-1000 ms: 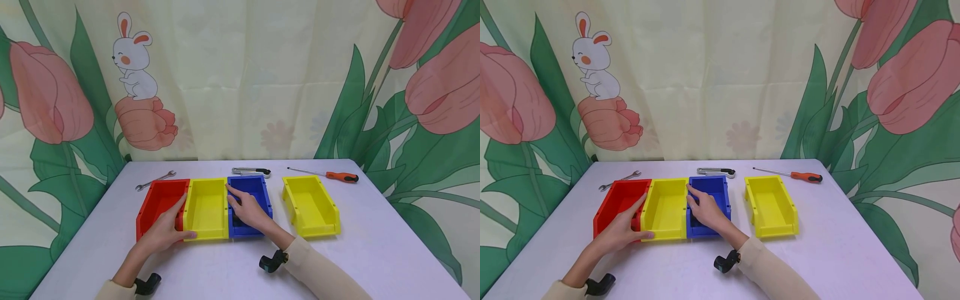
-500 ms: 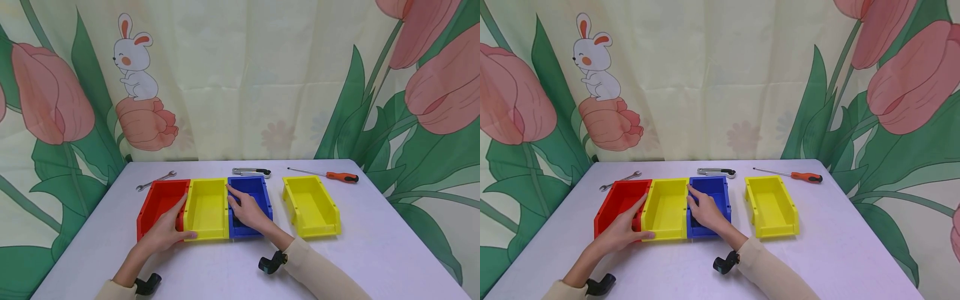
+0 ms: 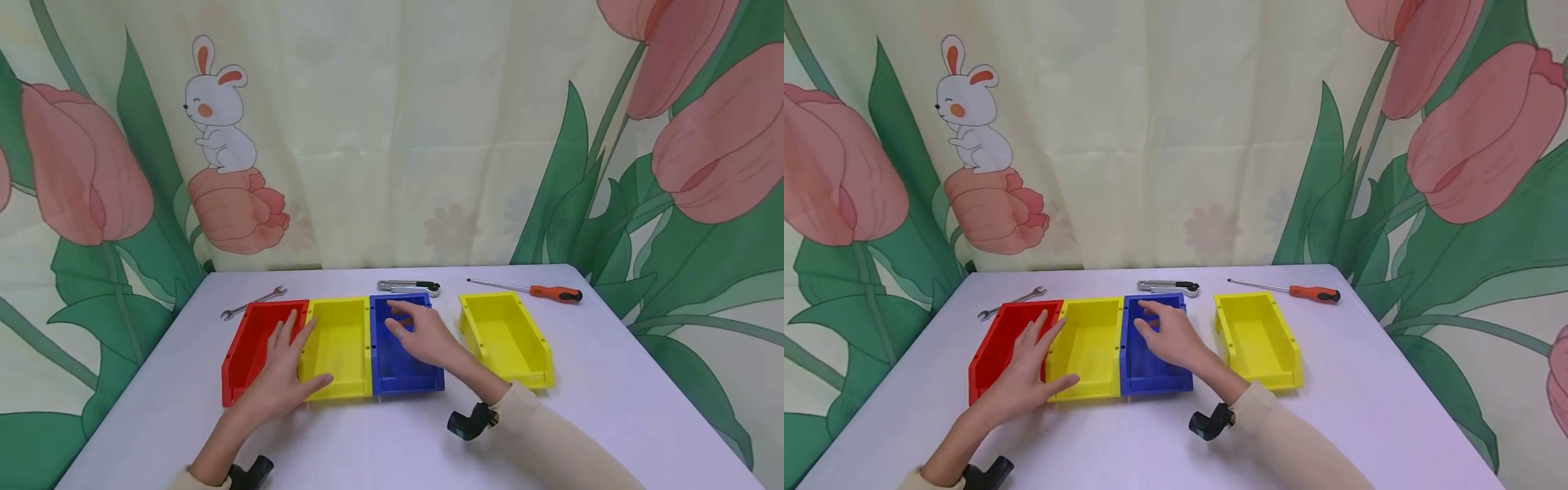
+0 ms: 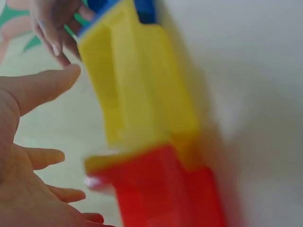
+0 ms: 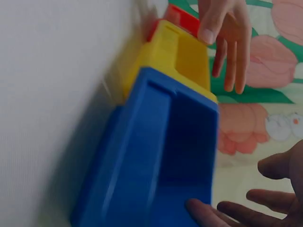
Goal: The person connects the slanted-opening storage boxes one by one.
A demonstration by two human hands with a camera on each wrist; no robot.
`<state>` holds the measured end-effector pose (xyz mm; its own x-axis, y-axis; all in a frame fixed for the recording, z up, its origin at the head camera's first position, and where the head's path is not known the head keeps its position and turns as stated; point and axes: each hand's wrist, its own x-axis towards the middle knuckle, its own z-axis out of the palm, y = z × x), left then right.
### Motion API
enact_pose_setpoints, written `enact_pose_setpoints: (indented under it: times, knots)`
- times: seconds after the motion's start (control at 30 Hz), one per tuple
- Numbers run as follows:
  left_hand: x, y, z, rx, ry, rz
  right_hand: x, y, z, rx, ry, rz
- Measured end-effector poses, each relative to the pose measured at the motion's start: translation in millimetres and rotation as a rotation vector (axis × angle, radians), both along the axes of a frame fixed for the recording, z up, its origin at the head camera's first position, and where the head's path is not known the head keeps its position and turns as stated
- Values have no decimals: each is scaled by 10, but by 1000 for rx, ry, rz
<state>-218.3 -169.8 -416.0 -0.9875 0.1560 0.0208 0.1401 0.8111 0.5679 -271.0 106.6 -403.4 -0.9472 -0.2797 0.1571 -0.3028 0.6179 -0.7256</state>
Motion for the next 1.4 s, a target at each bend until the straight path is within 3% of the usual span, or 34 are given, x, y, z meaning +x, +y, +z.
enact_pose_setpoints:
  times: [0.13, 0.27, 0.57, 0.77, 1.03, 1.23, 1.4]
  knots:
    - [29, 192, 97, 7, 73, -52, 6, 302, 119, 4, 53, -44]
    - [37, 375, 120, 44, 74, -84, -2, 664, 185, 26, 97, -103]
    - [-72, 655, -28, 99, -7, -124, 36, 1520, 276, 121, 129, -266]
    - [-115, 740, -116, 113, -48, -151, 75, 1914, 198, 190, 115, -339]
    - [-123, 761, -178, 129, -58, -162, 122, 2109, -74, 247, -30, -347]
    - [-149, 747, -178, 141, -75, -178, 138, 2128, -180, 232, -132, -351]
    - [-158, 749, -169, 146, -95, -174, 140, 2115, -256, 224, -152, -371]
